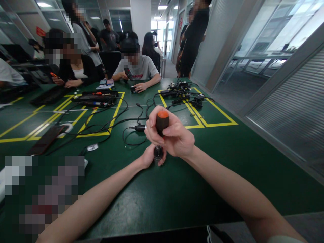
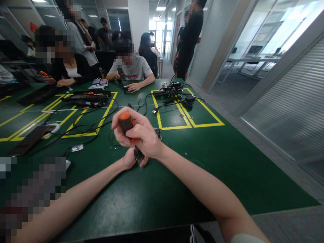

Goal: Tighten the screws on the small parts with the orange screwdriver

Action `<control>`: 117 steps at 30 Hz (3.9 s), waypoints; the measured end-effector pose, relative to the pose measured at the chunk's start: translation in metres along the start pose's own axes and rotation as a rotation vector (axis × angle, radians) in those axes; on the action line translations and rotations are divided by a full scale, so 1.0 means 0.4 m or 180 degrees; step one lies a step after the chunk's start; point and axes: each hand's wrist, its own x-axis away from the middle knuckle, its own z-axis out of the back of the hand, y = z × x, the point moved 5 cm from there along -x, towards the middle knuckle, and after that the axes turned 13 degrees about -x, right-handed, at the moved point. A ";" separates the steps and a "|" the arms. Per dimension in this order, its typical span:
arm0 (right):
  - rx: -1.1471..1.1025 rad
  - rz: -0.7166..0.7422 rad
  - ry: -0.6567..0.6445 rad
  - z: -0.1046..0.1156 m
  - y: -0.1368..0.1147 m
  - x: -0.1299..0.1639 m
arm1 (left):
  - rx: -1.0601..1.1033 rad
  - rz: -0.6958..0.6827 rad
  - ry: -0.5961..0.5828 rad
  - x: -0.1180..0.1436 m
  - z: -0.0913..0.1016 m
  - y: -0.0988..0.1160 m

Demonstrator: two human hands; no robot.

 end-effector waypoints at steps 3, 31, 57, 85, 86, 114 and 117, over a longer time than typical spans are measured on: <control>-0.0038 0.0020 -0.0060 -0.002 0.000 0.001 | -0.0003 -0.0012 -0.0006 0.000 0.000 0.000; 0.0113 -0.0094 0.0156 0.002 -0.013 -0.008 | -0.0038 0.0048 -0.0030 0.001 -0.001 -0.006; 0.0095 -0.0288 0.0572 0.000 -0.009 -0.011 | -0.0051 0.0013 0.0030 0.004 0.001 -0.005; 0.0118 -0.0369 0.0566 0.009 -0.006 -0.014 | -0.0021 -0.0029 0.0260 0.002 0.010 -0.006; 0.0135 -0.0415 0.0547 0.009 -0.003 -0.014 | -0.0014 -0.0031 0.0269 0.002 0.010 -0.006; 0.0053 -0.0338 0.0390 0.000 -0.004 -0.014 | 0.0072 -0.0120 0.0217 0.000 0.007 -0.005; 0.0081 -0.0357 0.0499 -0.002 -0.006 -0.012 | 0.0069 -0.0074 0.0223 -0.002 0.007 -0.005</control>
